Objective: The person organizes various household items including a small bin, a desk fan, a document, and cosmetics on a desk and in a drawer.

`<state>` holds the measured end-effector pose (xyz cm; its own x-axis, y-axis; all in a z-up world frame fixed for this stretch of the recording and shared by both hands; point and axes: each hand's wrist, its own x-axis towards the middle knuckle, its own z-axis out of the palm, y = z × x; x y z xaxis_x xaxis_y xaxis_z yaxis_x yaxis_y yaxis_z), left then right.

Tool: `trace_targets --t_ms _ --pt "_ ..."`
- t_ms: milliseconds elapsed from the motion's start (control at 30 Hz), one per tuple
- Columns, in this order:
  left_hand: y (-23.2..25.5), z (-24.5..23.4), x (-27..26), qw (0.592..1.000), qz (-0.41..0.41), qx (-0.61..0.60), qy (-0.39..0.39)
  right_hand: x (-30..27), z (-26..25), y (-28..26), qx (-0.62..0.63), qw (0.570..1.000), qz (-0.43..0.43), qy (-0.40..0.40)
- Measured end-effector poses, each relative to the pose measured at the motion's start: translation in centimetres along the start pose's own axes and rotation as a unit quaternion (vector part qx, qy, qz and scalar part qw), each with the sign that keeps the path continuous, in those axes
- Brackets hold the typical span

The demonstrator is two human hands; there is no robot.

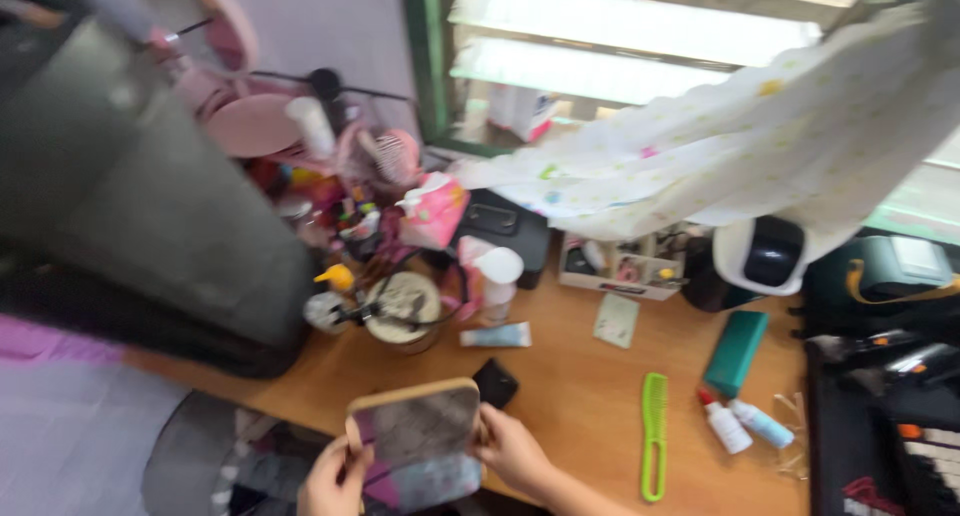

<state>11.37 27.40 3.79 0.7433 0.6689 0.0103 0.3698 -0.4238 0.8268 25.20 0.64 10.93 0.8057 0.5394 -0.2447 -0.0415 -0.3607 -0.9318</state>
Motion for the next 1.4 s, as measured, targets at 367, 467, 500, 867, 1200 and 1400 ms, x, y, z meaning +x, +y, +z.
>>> trace_targets --t_ms 367,467,500,867,1200,1400 --pt "21.8 16.7 -8.0 0.989 0.091 -0.067 -0.094 -8.9 -23.0 9.3 -0.023 0.992 -0.027 0.119" --pt "25.4 21.0 -7.1 0.985 0.056 -0.103 -0.13 -8.6 -26.1 9.6 -0.025 0.982 0.059 0.18" --pt "25.9 22.1 -6.4 0.984 0.057 -0.103 -0.132 -8.2 -26.8 9.7 -0.025 0.981 0.06 0.182" --pt "20.7 23.5 2.3 0.912 -0.07 -0.28 -0.292 -2.7 -25.2 7.1 -0.054 0.976 0.094 0.189" --pt "36.2 21.0 14.6 0.853 0.245 0.017 -0.461 5.2 -32.9 10.3 -0.286 0.917 0.062 0.27" --pt "43.5 34.7 18.7 0.666 0.3 0.234 -0.642 9.6 -31.1 14.3 -0.335 0.886 0.156 0.28"
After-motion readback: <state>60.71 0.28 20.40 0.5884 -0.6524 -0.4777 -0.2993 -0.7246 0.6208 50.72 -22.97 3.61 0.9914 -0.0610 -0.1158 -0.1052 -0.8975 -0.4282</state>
